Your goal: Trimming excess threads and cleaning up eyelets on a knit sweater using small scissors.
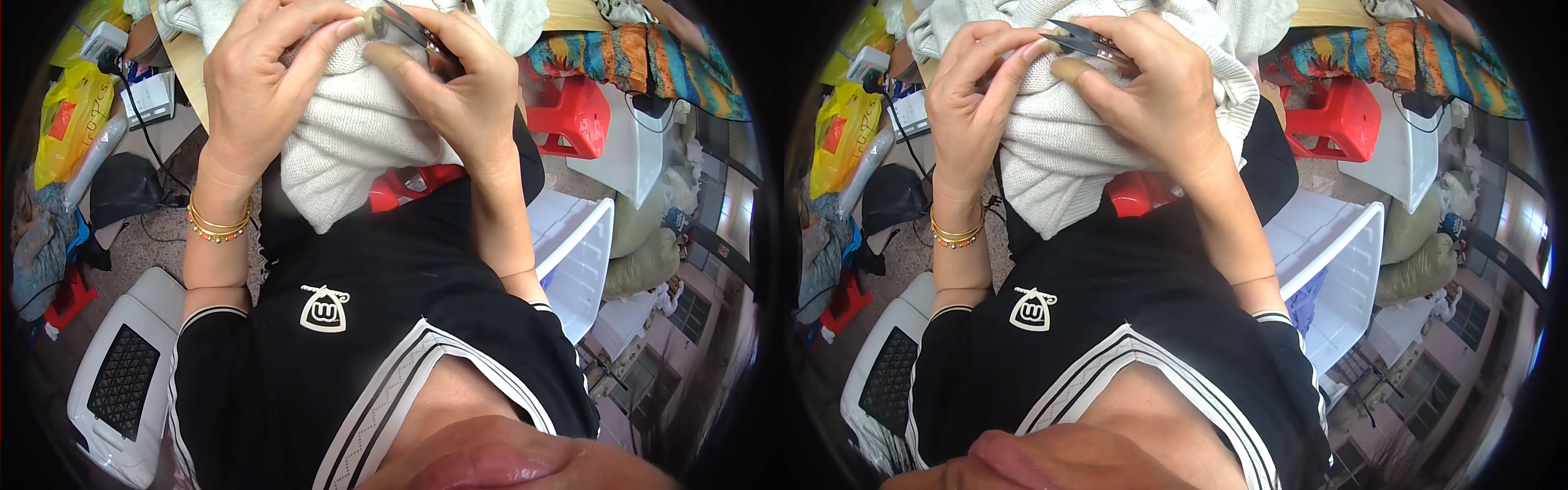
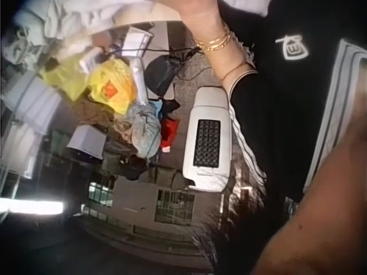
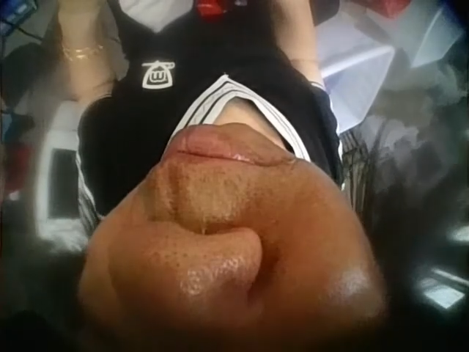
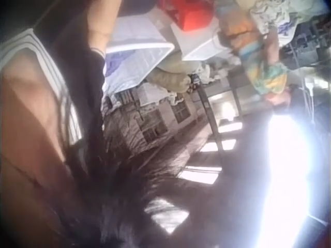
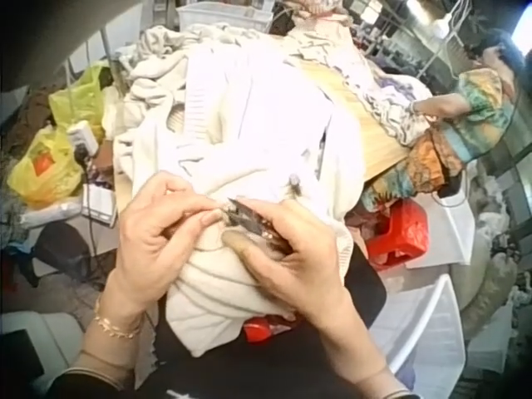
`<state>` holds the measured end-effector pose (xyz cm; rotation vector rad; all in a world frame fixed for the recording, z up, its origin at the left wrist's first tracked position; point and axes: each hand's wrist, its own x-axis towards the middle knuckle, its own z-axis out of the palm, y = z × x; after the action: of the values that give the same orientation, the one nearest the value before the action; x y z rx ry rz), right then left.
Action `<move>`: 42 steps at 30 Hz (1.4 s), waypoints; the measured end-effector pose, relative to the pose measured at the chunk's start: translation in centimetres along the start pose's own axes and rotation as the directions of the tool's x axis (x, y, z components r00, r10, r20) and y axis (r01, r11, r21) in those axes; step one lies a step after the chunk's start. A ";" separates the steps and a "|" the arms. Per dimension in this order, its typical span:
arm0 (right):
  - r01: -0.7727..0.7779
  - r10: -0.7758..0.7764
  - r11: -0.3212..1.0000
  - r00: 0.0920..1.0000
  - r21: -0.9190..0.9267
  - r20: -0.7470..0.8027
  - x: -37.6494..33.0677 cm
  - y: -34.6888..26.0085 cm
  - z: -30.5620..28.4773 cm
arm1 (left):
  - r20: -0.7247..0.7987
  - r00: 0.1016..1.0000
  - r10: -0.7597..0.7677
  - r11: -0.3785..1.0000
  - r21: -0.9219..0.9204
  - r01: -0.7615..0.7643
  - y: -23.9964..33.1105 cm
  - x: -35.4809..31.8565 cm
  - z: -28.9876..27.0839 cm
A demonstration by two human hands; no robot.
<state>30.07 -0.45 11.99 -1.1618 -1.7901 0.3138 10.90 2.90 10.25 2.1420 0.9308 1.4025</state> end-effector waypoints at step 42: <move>0.126 -0.104 0.912 0.992 -0.391 0.076 0.2 -1.2 -1.8 | -0.072 0.996 -0.061 0.996 -0.062 0.057 -1.3 0.9 1.9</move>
<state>30.85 -1.40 13.83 -1.3257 -2.0200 -0.0967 12.48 4.45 9.17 2.0146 0.9590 1.4708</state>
